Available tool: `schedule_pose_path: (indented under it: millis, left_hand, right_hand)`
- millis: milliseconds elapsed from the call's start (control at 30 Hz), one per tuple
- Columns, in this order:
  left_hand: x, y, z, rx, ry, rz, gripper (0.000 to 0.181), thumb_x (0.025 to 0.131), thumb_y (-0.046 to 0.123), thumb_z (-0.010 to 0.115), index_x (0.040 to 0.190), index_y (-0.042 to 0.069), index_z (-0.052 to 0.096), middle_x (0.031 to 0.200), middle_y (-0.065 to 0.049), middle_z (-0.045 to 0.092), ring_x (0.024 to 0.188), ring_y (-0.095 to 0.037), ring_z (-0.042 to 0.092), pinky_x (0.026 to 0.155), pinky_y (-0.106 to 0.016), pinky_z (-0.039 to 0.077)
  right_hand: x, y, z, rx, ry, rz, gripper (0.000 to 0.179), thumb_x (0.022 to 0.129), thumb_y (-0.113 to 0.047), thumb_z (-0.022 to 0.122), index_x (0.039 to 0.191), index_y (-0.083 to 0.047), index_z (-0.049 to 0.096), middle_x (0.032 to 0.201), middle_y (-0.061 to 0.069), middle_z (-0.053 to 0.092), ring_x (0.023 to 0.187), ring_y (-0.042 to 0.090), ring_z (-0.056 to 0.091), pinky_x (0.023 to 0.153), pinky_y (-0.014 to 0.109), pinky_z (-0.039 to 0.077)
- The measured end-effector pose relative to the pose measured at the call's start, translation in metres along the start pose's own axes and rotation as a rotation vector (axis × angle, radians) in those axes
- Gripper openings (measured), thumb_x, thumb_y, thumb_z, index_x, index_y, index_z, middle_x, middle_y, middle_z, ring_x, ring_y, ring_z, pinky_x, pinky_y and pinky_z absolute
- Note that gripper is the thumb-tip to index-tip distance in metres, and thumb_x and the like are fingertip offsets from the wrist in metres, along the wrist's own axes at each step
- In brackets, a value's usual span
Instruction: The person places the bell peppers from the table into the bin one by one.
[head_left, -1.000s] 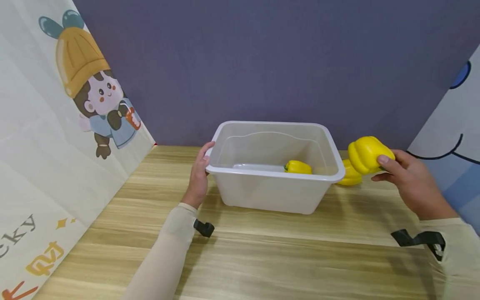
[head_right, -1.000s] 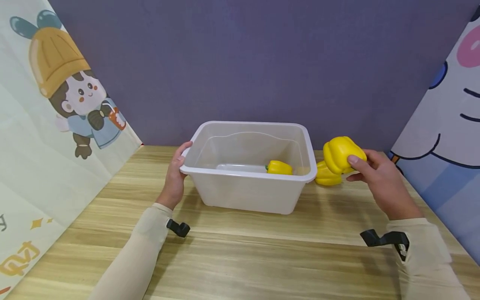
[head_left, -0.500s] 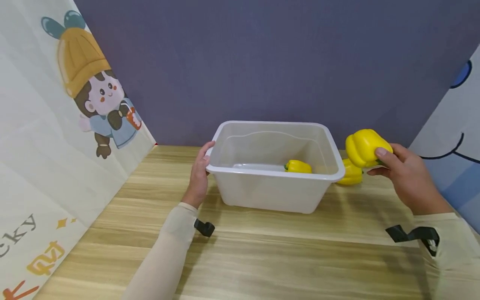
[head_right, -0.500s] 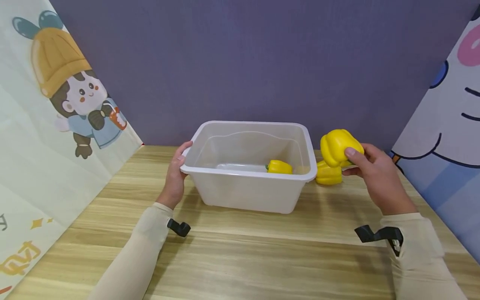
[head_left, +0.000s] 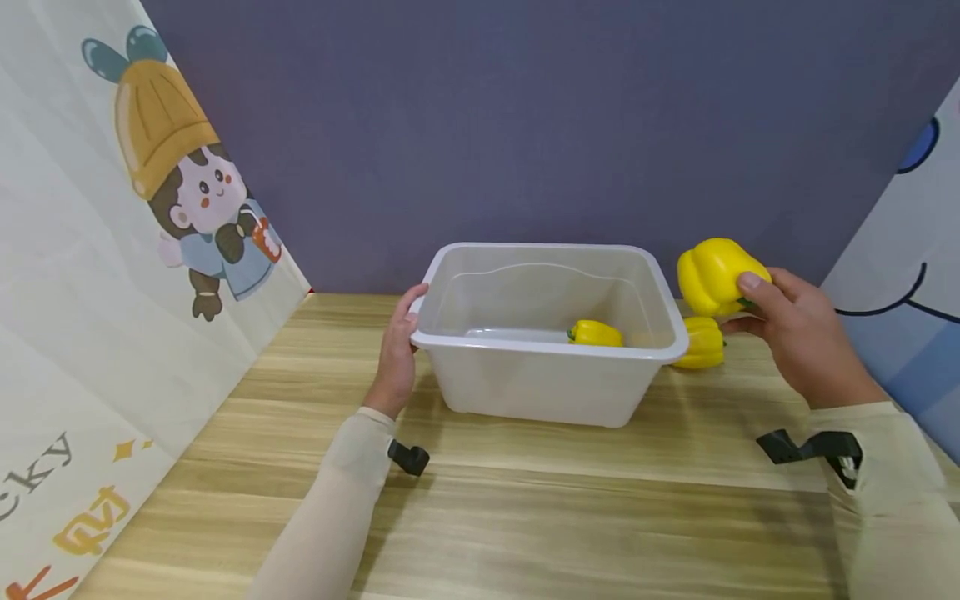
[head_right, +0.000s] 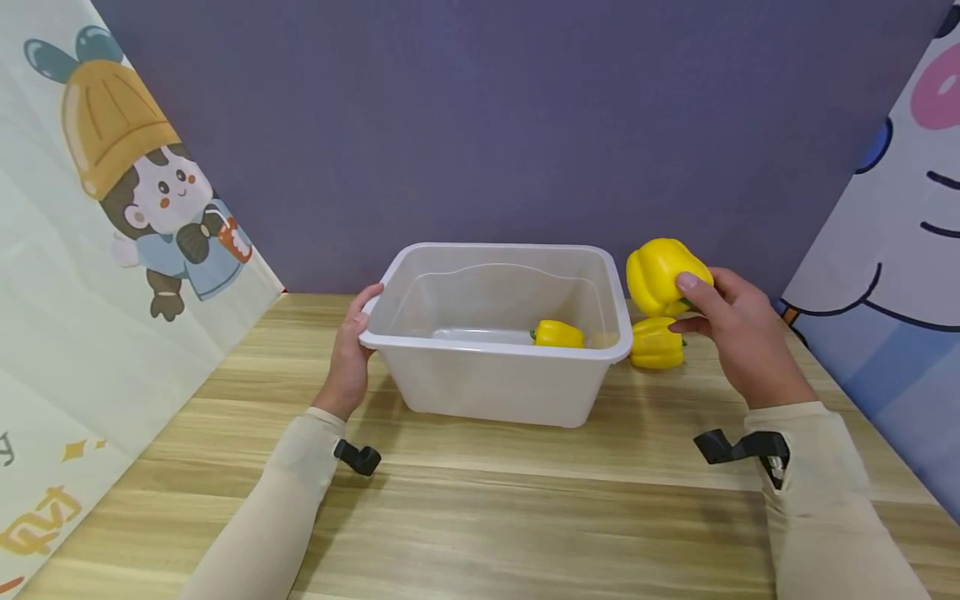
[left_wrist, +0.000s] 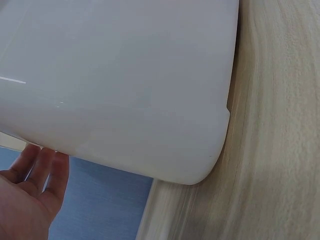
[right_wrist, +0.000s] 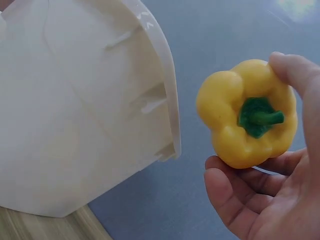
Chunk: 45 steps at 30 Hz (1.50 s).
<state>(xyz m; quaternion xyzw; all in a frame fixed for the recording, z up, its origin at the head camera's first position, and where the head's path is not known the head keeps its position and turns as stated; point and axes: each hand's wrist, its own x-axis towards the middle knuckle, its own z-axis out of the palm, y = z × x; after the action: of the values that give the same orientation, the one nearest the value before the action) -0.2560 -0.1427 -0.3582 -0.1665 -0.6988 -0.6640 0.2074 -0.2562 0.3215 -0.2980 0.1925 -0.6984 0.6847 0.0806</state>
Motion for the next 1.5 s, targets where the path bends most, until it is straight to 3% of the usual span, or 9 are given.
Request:
schedule_pose_path:
  millis: [200, 467, 833, 1367, 1500]
  left_hand:
    - [0.000, 0.000, -0.001, 0.000, 0.006, -0.001, 0.057, 0.098, 0.035, 0.031, 0.150, 0.013, 0.042, 0.125, -0.030, 0.052, 0.104, -0.030, 0.053, 0.087, -0.035, 0.043]
    - [0.001, 0.000, 0.001, -0.014, 0.000, -0.002, 0.057, 0.098, 0.034, 0.031, 0.150, 0.013, 0.042, 0.126, -0.033, 0.050, 0.110, -0.052, 0.044, 0.087, -0.036, 0.042]
    - [0.000, -0.001, 0.001, -0.007, 0.003, 0.006, 0.056, 0.099, 0.033, 0.030, 0.150, 0.013, 0.042, 0.125, -0.031, 0.052, 0.110, -0.049, 0.046, 0.086, -0.034, 0.043]
    - [0.001, -0.002, 0.001, -0.006, 0.004, 0.020, 0.057, 0.099, 0.032, 0.030, 0.150, 0.011, 0.042, 0.123, -0.032, 0.051, 0.108, -0.046, 0.048, 0.086, -0.033, 0.043]
    - [0.001, -0.002, 0.001, -0.010, 0.007, 0.028, 0.057, 0.099, 0.033, 0.030, 0.150, 0.010, 0.042, 0.122, -0.032, 0.052, 0.108, -0.047, 0.048, 0.085, -0.032, 0.044]
  right_hand:
    - [0.005, -0.004, 0.003, -0.026, 0.001, 0.038, 0.033, 0.105, -0.024, 0.051, 0.136, -0.011, 0.050, 0.124, 0.005, 0.053, 0.100, 0.012, 0.061, 0.076, 0.021, 0.053]
    - [0.012, -0.011, 0.003, -0.051, -0.044, 0.047, 0.027, 0.106, -0.020, 0.050, 0.131, -0.013, 0.055, 0.121, 0.003, 0.057, 0.097, 0.012, 0.062, 0.075, 0.023, 0.054]
    - [0.017, -0.023, 0.011, -0.381, -0.098, 0.066, 0.035, 0.107, -0.032, 0.043, 0.135, -0.012, 0.049, 0.124, 0.004, 0.054, 0.102, 0.014, 0.060, 0.079, 0.023, 0.054]
    - [0.027, -0.034, 0.023, -0.314, -0.164, 0.062, 0.036, 0.107, -0.028, 0.046, 0.136, -0.008, 0.048, 0.124, 0.007, 0.055, 0.102, 0.018, 0.061, 0.080, 0.027, 0.055]
    - [0.028, -0.036, 0.026, -0.345, -0.167, 0.070, 0.038, 0.107, -0.031, 0.046, 0.138, -0.008, 0.047, 0.124, 0.006, 0.055, 0.103, 0.017, 0.061, 0.080, 0.027, 0.055]
